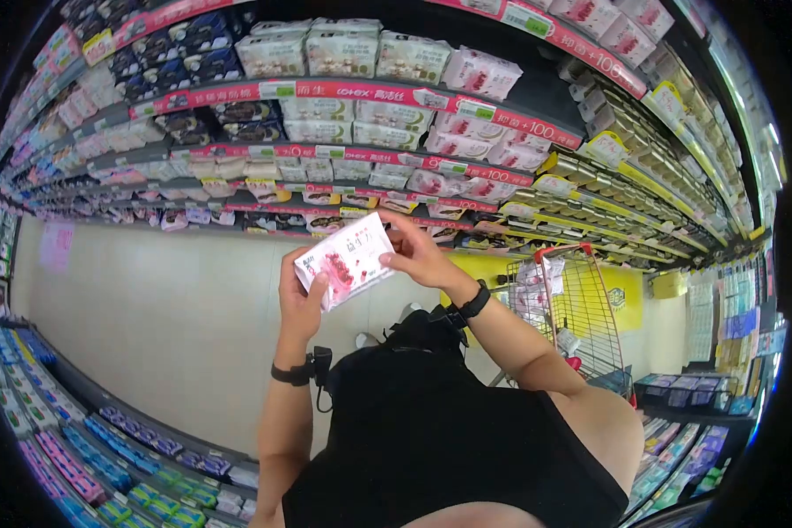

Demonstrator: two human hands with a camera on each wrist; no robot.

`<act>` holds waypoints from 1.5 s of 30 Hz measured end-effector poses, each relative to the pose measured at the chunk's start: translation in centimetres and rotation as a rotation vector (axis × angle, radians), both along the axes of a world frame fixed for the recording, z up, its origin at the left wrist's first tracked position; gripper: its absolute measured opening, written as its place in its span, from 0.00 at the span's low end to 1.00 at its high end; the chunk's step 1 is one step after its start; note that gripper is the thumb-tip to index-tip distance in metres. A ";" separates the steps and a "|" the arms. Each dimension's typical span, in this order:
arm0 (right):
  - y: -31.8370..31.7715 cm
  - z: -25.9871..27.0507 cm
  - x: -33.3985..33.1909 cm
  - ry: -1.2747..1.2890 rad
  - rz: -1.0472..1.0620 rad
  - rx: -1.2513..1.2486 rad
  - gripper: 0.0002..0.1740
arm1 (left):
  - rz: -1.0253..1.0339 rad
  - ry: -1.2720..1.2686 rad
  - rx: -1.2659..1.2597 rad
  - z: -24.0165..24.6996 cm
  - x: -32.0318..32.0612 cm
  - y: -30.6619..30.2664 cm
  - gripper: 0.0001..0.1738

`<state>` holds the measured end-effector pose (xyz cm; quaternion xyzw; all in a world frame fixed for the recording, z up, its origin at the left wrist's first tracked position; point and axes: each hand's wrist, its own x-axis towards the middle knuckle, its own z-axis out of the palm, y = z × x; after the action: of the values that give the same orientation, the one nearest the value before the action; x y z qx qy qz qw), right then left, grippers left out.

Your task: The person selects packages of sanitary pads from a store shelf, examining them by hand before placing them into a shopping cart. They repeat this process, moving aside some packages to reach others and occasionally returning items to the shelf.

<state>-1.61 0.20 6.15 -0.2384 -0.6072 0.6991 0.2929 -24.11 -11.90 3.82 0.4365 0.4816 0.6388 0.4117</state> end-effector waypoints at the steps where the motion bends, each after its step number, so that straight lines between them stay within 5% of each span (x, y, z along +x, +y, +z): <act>1: 0.1 0.7 0.2 -0.045 0.011 0.008 0.46 | -0.020 0.008 -0.002 -0.1 0.2 0.3 0.27; 6: 2.4 -0.9 2.7 -0.249 0.085 0.302 0.43 | -0.153 0.081 -0.109 -0.5 2.0 1.9 0.29; 10: 5.0 0.5 5.2 -0.508 0.210 0.240 0.34 | -0.192 0.231 -0.154 -0.3 3.7 4.0 0.28; 14: 8.3 0.0 6.9 -0.480 0.175 0.768 0.37 | -0.214 0.428 -0.116 1.5 5.8 7.6 0.28; 21: 13.1 2.9 9.0 -0.454 0.192 0.707 0.44 | -0.336 0.589 -0.020 1.9 8.7 15.7 0.32; 23: 14.2 4.4 11.1 -0.519 0.223 0.677 0.41 | -0.398 0.433 -0.026 2.4 9.8 17.4 0.36; 26: 16.8 5.6 15.8 -0.467 0.160 0.709 0.40 | -0.502 0.237 -0.060 0.6 11.2 19.3 0.37; 28: 18.5 6.1 19.5 -0.482 -0.074 0.864 0.39 | -0.559 0.249 -0.092 0.2 12.1 20.6 0.34; 34: 21.9 15.4 26.9 -0.949 -0.736 1.224 0.34 | -0.834 0.684 -0.232 1.4 13.6 23.6 0.24; 38: 25.7 16.1 28.2 -1.077 -0.870 1.429 0.32 | -0.934 0.803 -0.221 1.3 14.4 26.0 0.23; 45: 29.9 13.3 27.7 -0.968 -0.587 1.371 0.30 | -0.873 0.922 -0.122 1.6 16.8 29.3 0.22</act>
<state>26.06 30.07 19.46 -0.4261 -0.8639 -0.0987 0.2498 -7.33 17.40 5.46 0.7984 0.4228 0.1302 0.4085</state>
